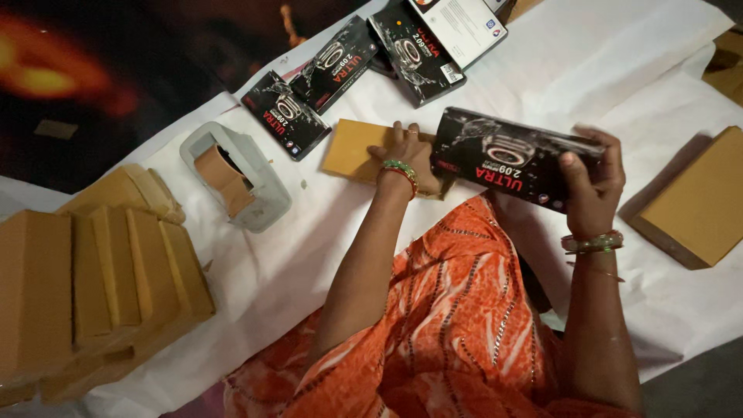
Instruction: The person assembles and packs smart watches into cardboard boxes. They place a watch and its accessories into a product box, then insert the product box into a larger shipping box, fold the flaps, and seal it with tape.
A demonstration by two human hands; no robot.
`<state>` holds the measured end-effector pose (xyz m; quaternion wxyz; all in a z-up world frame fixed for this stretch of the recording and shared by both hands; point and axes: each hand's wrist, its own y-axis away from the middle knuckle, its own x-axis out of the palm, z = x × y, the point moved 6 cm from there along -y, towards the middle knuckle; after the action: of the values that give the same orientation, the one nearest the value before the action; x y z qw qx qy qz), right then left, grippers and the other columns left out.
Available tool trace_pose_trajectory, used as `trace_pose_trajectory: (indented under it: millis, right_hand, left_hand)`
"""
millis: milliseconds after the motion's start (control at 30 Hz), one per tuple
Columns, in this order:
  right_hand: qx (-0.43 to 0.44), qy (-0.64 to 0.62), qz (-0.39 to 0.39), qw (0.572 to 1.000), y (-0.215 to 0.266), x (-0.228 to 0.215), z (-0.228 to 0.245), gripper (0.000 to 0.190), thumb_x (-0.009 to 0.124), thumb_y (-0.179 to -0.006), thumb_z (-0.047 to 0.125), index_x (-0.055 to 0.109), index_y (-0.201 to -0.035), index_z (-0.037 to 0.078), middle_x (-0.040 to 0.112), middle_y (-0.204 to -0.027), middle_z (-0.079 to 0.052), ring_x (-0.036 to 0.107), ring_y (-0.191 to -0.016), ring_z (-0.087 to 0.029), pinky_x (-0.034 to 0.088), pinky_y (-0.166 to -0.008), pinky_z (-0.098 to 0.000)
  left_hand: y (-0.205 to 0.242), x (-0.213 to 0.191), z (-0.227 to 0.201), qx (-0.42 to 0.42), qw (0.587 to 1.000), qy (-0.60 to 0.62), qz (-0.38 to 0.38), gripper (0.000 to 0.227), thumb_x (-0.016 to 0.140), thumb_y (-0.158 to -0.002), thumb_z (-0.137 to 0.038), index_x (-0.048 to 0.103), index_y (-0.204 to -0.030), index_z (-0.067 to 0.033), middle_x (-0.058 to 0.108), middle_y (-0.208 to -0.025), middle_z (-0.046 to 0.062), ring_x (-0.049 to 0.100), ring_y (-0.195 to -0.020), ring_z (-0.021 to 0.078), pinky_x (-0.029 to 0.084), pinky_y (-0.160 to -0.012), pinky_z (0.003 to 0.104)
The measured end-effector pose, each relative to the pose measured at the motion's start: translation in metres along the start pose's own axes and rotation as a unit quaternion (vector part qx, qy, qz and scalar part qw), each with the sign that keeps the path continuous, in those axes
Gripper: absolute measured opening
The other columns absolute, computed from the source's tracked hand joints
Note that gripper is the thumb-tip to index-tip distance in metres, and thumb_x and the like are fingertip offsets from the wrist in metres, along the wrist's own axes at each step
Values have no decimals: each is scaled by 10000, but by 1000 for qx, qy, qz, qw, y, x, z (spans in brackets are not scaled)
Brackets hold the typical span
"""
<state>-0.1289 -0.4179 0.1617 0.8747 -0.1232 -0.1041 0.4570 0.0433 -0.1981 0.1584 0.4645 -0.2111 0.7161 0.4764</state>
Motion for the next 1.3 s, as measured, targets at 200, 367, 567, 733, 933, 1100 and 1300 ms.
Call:
trace_pose_trajectory:
  millis: [200, 367, 567, 733, 933, 1100, 1300]
  right_hand:
    - [-31, 50, 25, 998, 7, 6, -4, 383, 814, -966, 106, 526, -1209, 40, 677, -1267, -112, 707, -1137, -211, 625, -979, -324]
    - [-49, -26, 121, 991, 12, 18, 3, 395, 825, -893, -32, 552, -1174, 13, 671, -1225, -123, 687, -1304, -299, 575, -1065, -395]
    - [-54, -52, 161, 984, 18, 36, 23, 412, 858, -848, 32, 567, -1140, 28, 712, -1194, -164, 704, -1218, -281, 599, -1010, -379]
    - [-113, -73, 193, 972, 38, 73, 44, 476, 883, -798, 246, 672, -1198, 99, 736, -1203, -133, 724, -1177, -242, 641, -1013, -358]
    - [-236, 141, 161, 948, 49, 121, 79, 534, 879, -761, 350, 716, -1202, 98, 794, -1094, -66, 758, -872, -145, 608, -724, -288]
    - [-267, 230, 163, 921, 67, 143, 108, 543, 854, -821, 410, 710, -1225, 77, 758, -1079, -90, 722, -849, -189, 580, -752, -353]
    - [-222, 197, 161, 941, 65, 166, 115, 623, 819, -789, 515, 715, -1236, 94, 774, -1080, -72, 753, -860, -193, 605, -714, -333]
  left_hand:
    - [-12, 18, 10, 4, 1000, -25, -9, 790, 793, -662, -591, 638, -1350, -236, 222, -1667, 93, 87, -1554, 382, 157, -1029, 898]
    - [-28, 31, 19, 57, 987, 80, -130, 857, 794, -594, -618, 597, -1369, -312, 361, -1557, 69, 122, -1495, 354, 49, -1089, 810]
    - [-18, 34, 33, 284, 842, 329, -319, 450, 838, -732, -292, 707, -1145, -167, 709, -1280, 62, 469, -1380, 248, 288, -1230, 501]
    - [-19, 57, 68, 317, 602, 656, -327, 201, 650, -901, 69, 614, -1015, -93, 730, -1241, 145, 671, -1262, 253, 523, -1140, 416]
    - [-16, 87, 94, 170, 439, 840, -271, 152, 598, -1021, -33, 572, -1168, -60, 690, -1174, 174, 644, -1087, 286, 537, -936, 464]
    - [25, 68, 76, 248, 366, 871, -214, 529, 666, -846, -270, 546, -1336, -112, 625, -1325, 79, 573, -1264, 192, 466, -1095, 359]
    - [52, 54, 61, 165, 259, 938, -164, 471, 659, -945, -422, 597, -1271, -88, 620, -1147, 117, 627, -1027, 265, 563, -901, 417]
